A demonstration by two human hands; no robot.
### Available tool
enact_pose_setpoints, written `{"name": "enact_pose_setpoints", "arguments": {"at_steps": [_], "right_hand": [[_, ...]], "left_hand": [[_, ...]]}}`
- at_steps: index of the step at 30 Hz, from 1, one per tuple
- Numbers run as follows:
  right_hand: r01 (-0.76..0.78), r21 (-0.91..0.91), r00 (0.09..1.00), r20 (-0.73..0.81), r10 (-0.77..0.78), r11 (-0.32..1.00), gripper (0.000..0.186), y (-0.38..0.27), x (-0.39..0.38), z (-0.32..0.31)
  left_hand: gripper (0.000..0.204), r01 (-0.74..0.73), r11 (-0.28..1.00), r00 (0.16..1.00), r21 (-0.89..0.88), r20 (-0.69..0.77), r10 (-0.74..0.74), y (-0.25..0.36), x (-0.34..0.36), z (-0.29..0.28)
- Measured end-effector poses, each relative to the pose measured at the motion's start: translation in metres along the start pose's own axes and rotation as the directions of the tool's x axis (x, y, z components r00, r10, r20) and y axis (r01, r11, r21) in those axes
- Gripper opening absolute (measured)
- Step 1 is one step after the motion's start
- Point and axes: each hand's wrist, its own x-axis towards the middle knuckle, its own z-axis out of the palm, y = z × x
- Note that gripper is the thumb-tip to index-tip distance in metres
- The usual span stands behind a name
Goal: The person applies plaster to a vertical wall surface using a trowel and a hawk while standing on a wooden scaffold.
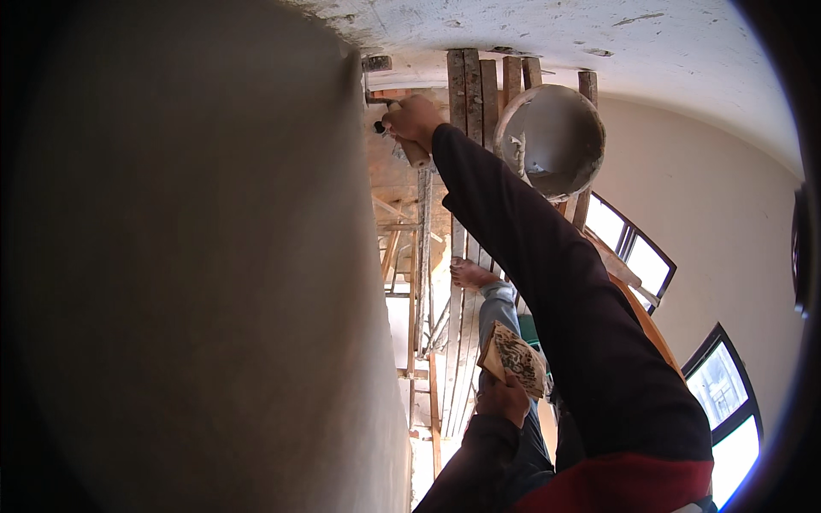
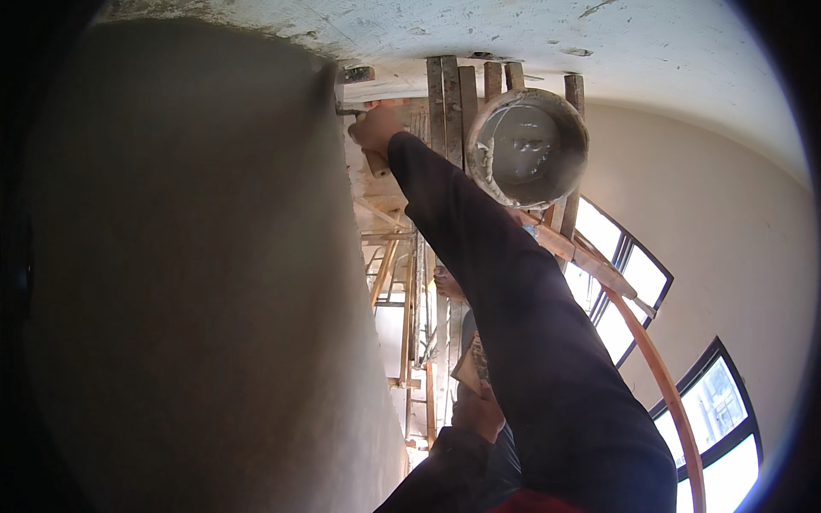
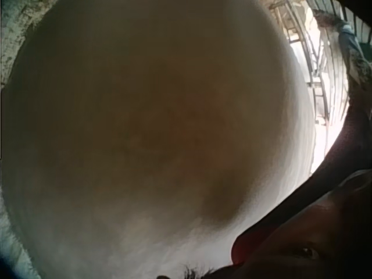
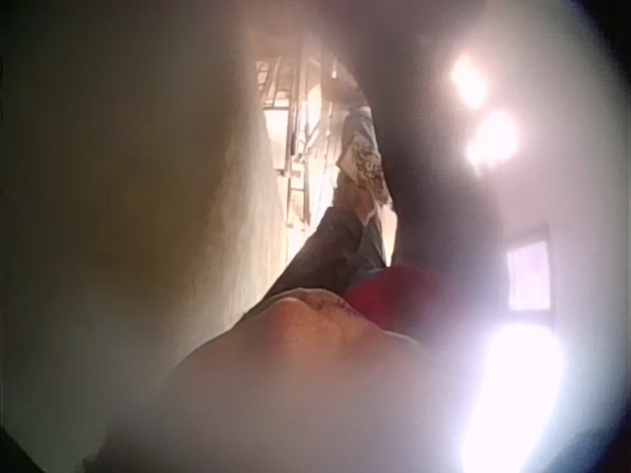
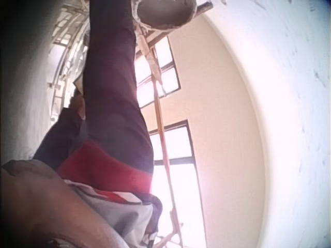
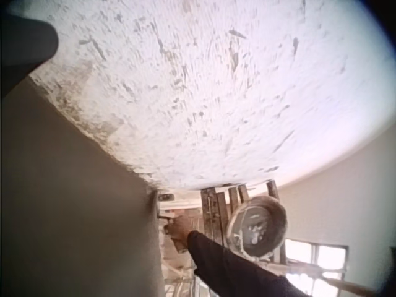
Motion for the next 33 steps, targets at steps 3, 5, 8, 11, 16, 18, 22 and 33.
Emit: {"name": "enact_pose_setpoints", "arguments": {"at_steps": [3, 5, 8, 11, 16, 18, 22, 33], "right_hand": [[0.062, -0.061, 0.995, 0.078, -0.057, 0.996, 0.018, 0.026, 0.042, -0.007], [-0.059, 0.03, 0.991, 0.12, 0.055, 0.998, 0.02, -0.001, 0.036, -0.006], [-0.211, 0.179, 0.97, 0.16, 0.183, 0.961, 0.023, -0.041, 0.018, -0.015], [-0.165, 0.165, 0.985, 0.077, 0.154, 0.972, 0.026, -0.065, -0.015, -0.023], [-0.161, 0.247, 0.987, 0.068, 0.148, 0.956, 0.013, -0.072, -0.053, -0.035], [-0.239, 0.19, 0.97, 0.088, 0.226, 0.952, 0.013, -0.053, -0.039, -0.038], [-0.293, 0.181, 0.956, 0.071, 0.284, 0.939, 0.022, -0.025, 0.008, -0.027], [-0.085, 0.037, 0.996, 0.034, 0.084, 0.996, 0.018, -0.047, -0.008, -0.018]], "left_hand": [[0.061, -0.059, 0.998, 0.998, 0.033, -0.024, 0.059, -0.013, 0.008, 0.014], [0.062, -0.043, 0.999, 0.999, 0.019, -0.026, 0.043, -0.016, 0.01, 0.017], [0.062, 0.027, 0.999, 1.0, -0.031, -0.003, -0.027, -0.004, 0.003, 0.008], [0.057, -0.018, 1.0, 0.998, -0.02, -0.068, 0.017, -0.003, 0.003, 0.012], [0.05, -0.093, 0.995, 0.98, 0.037, -0.175, 0.099, -0.016, 0.008, 0.03], [0.051, -0.109, 0.993, 0.978, 0.039, -0.177, 0.114, -0.015, 0.007, 0.028], [0.054, -0.011, 0.999, 0.994, 0.039, -0.111, 0.015, -0.002, 0.002, 0.016], [0.051, -0.004, 1.0, 0.992, 0.024, -0.128, 0.007, -0.003, 0.005, 0.019]]}}
